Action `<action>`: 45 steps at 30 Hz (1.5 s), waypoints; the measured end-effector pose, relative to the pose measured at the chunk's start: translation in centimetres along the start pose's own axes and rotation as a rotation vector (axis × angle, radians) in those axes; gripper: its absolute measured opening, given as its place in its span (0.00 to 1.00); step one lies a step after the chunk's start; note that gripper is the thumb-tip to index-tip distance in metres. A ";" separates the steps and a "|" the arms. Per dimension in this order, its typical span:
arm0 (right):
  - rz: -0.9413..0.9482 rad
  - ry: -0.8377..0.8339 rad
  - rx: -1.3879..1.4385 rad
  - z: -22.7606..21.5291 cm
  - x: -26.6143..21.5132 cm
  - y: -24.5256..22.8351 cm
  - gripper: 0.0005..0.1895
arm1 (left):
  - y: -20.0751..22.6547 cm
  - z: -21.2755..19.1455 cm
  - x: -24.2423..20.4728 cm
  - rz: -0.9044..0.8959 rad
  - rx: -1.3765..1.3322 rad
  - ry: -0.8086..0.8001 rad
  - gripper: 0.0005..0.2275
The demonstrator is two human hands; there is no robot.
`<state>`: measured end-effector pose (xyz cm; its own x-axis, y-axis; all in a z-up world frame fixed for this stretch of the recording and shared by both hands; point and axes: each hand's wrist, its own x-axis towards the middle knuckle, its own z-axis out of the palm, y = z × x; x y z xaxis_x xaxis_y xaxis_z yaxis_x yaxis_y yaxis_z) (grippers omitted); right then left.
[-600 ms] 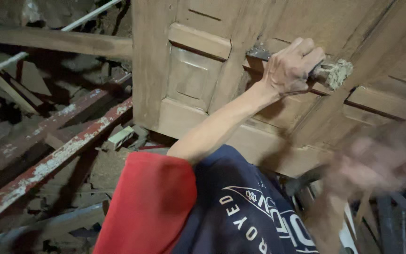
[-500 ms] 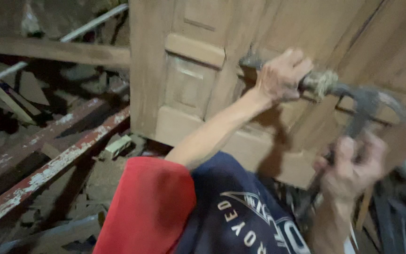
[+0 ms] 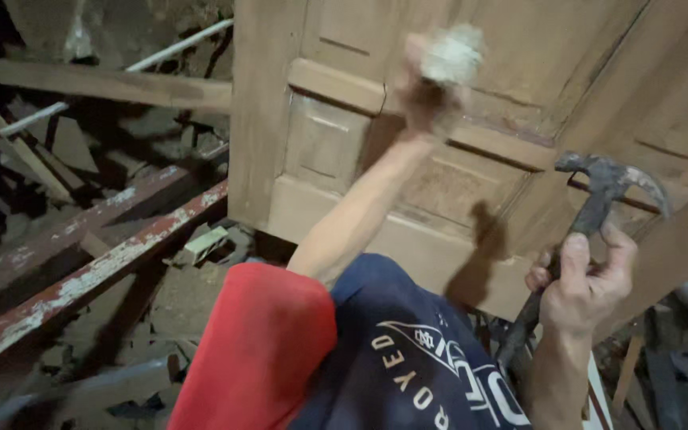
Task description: The person repairs a wooden door by hammering nails into the frame, sanding the surface with a power sander, and fitting a small wooden piece into a groove. The door is repositioned on the workbench during the process.
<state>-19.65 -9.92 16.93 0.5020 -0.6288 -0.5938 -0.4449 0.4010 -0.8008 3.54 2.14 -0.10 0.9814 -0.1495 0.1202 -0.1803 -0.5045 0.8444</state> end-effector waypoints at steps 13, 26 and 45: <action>0.033 -0.082 -0.212 0.1 2.2 7.3 0.21 | -3.4 -8.0 4.1 0.039 0.250 -0.477 0.27; 0.099 -0.055 -0.148 1.5 1.5 6.9 0.23 | -5.8 -6.9 0.3 0.070 0.233 -0.379 0.17; -0.012 -0.139 -0.225 2.4 2.7 7.5 0.25 | 0.7 -3.9 8.6 -0.335 -0.588 -0.602 0.22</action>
<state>-19.85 -6.99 9.08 0.5985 -0.5291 -0.6015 -0.5841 0.2258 -0.7797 12.06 3.81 3.58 0.7465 -0.5758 -0.3335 0.3330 -0.1107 0.9364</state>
